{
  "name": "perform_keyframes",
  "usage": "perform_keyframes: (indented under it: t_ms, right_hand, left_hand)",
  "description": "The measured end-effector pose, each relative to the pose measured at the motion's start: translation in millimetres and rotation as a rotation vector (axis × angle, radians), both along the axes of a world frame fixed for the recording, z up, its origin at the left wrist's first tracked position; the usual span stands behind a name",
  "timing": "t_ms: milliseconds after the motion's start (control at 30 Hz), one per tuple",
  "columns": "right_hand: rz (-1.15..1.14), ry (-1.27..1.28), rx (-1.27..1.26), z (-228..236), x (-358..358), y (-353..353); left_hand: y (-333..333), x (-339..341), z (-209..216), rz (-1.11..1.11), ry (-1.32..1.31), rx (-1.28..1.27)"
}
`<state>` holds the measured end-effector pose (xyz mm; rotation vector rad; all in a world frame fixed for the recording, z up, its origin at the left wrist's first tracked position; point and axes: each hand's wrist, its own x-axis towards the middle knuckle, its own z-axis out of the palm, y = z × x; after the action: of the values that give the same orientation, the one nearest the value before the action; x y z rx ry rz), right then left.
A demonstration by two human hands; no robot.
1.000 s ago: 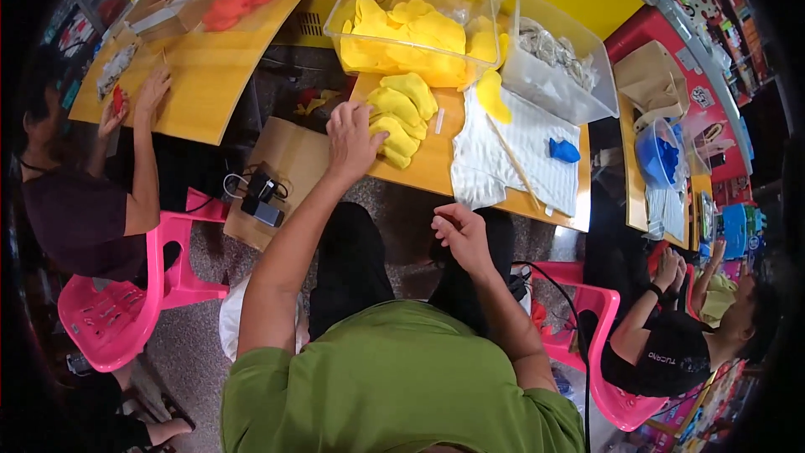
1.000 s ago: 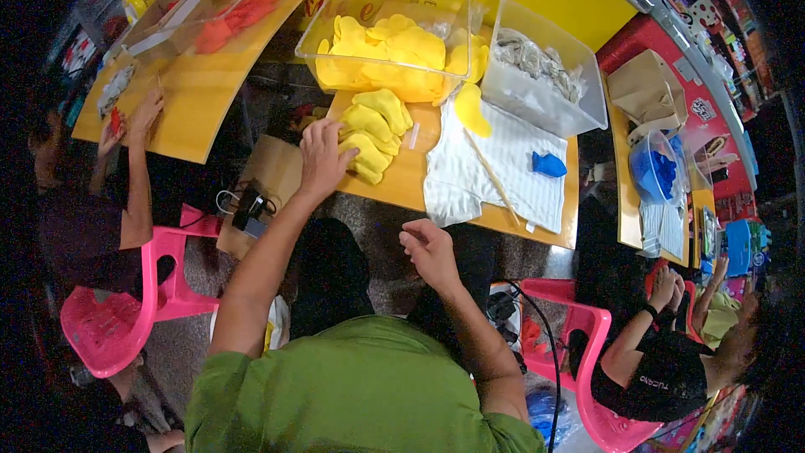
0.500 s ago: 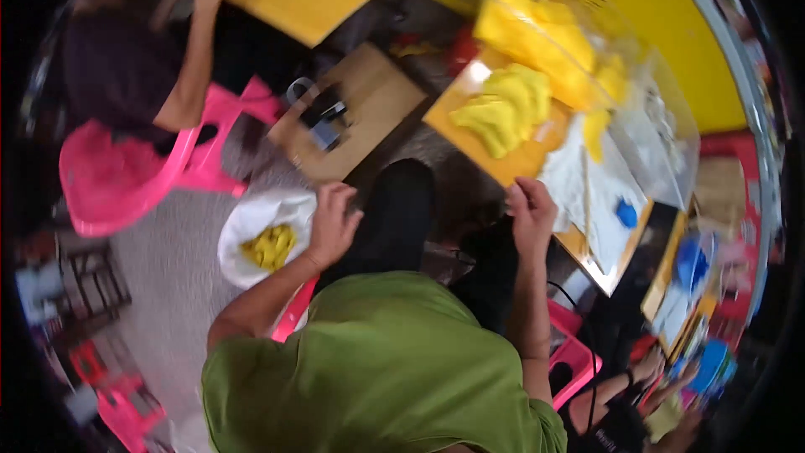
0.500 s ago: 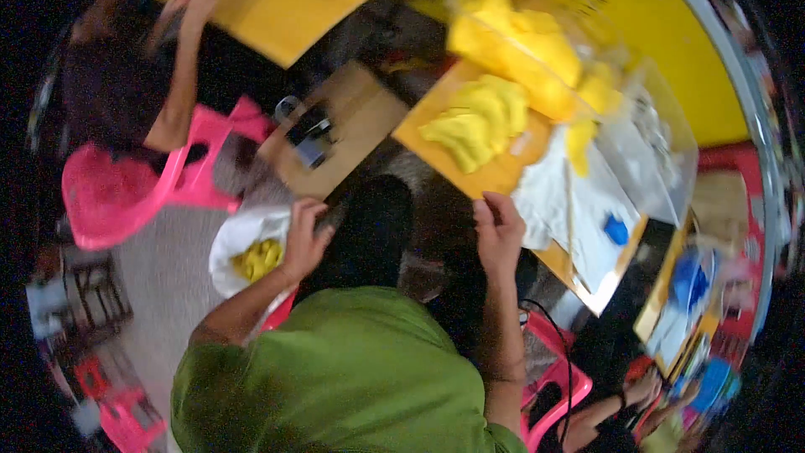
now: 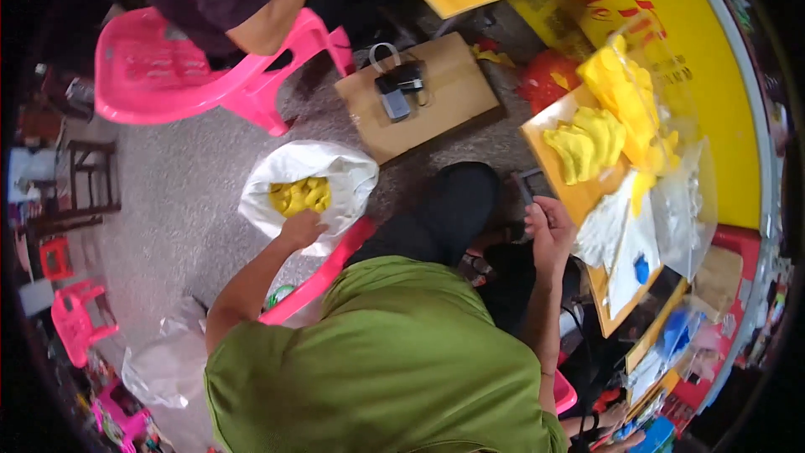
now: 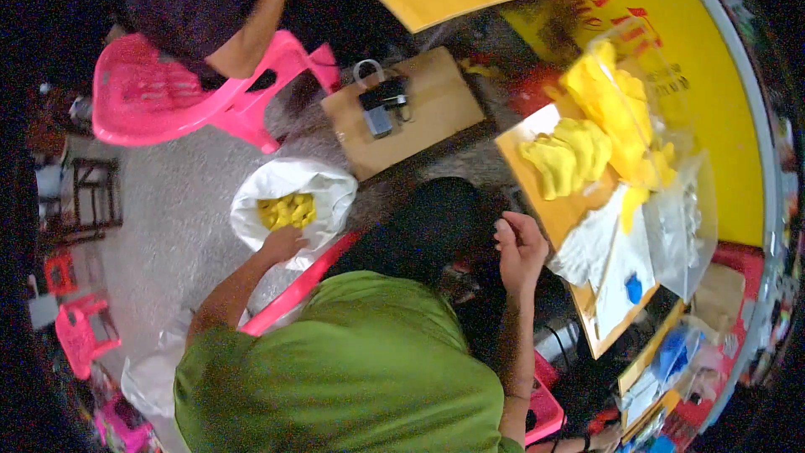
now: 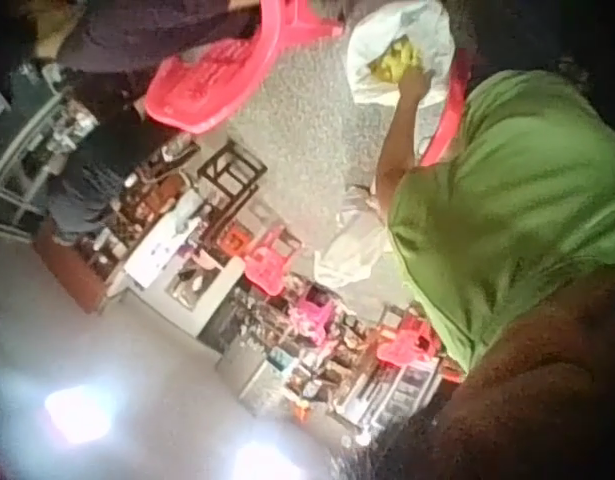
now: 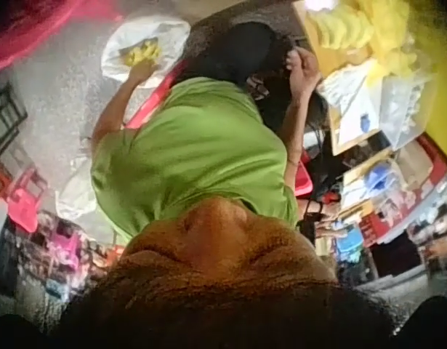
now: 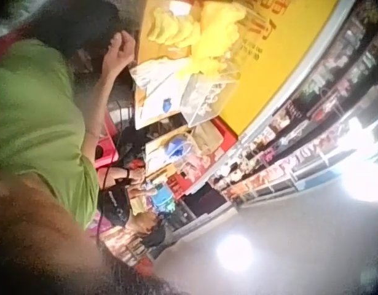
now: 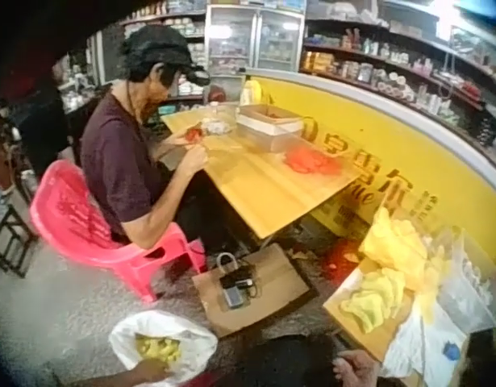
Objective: Assembling and stuffing yellow plush toy parts in a workshop setting.
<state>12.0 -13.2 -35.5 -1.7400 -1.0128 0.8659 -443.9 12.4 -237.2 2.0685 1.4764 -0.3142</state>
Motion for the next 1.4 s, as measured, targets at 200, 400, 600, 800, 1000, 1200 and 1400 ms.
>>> perform_keyframes:
  t_ms: [200, 400, 600, 800, 1000, 1200, 1400]
  right_hand:
    - [-0.234, -0.404, 0.264, 12, 45, 22]
    - [-0.437, -0.746, 0.390, -12, 148, 65]
    - [-0.475, -0.528, 0.166, -36, 184, 116]
    - [-0.549, -0.284, 0.217, -15, 157, 146]
    - [-0.395, -0.745, -0.219, -19, 154, 137]
    - [-0.205, -0.639, 0.164, -39, 165, 125]
    - [-0.195, -0.154, 0.204, -29, 136, 108]
  left_hand:
    - [55, 127, 116, 0.211, -0.708, 0.192]
    - [57, 313, 165, 0.469, -1.512, -0.909]
    - [88, 406, 192, 0.623, -1.563, -0.933]
    - [112, 445, 196, 0.733, -1.626, -0.889]
    - [122, 470, 176, 0.959, -1.489, -0.640]
    - [117, 485, 177, 0.923, -1.137, -0.234]
    - [112, 489, 172, 0.809, -1.245, -0.135]
